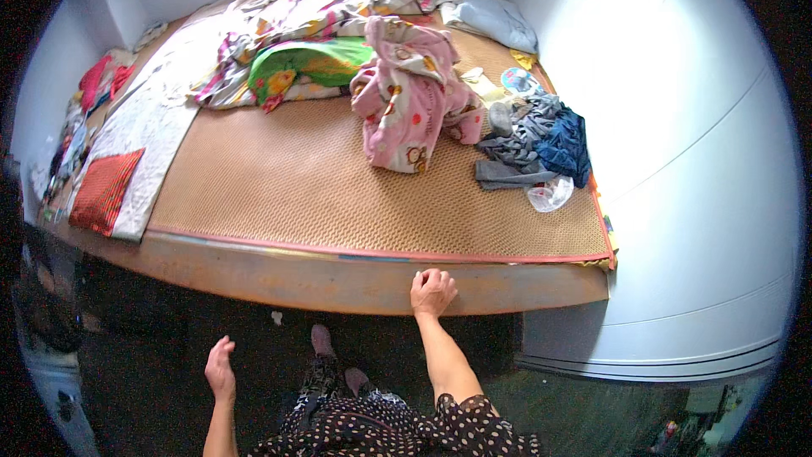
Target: The person washes peanuts in a metal colander under running water in a kitchen sink, then drains the water. Afterward, they move to a bedroom and fold a pink blanket and a striped quilt on a bed.
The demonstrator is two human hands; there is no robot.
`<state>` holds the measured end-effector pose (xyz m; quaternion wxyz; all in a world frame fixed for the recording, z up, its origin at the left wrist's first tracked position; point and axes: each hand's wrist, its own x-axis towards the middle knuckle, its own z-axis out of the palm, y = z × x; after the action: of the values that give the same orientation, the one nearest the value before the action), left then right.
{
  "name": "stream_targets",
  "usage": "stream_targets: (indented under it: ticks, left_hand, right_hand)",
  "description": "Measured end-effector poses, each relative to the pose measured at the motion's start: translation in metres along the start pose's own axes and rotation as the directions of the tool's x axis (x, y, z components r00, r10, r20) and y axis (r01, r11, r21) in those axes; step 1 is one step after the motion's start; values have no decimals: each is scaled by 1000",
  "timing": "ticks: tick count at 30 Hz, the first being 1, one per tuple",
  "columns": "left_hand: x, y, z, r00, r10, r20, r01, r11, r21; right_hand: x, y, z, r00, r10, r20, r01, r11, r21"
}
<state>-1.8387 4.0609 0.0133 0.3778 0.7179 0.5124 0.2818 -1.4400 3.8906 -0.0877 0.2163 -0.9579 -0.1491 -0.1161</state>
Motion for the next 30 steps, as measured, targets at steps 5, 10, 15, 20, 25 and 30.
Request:
stream_targets:
  ticks: [5,10,15,20,25,30]
  left_hand:
    - [135,79,129,916,264,301,-235,963,-131]
    - [229,136,289,785,435,442,-379,900,-213]
    - [272,199,401,869,413,272,-387,911,-145]
    - [325,209,449,875,52,481,-103,991,82]
    - [351,196,399,796,186,576,335,658,-675]
    - [346,184,240,741,282,609,597,138,-790]
  right_hand:
    - [5,0,-4,1000,-22,22,24,997,-70]
    - [10,-8,-7,998,15,60,-12,998,-57]
    - [11,-6,-5,998,18,67,-13,997,-73]
    - [12,-8,-3,999,19,36,-17,998,-62]
    - [15,-9,-4,999,14,41,-12,998,-61]
    - [13,-6,-2,1000,1,29,2,996,-93]
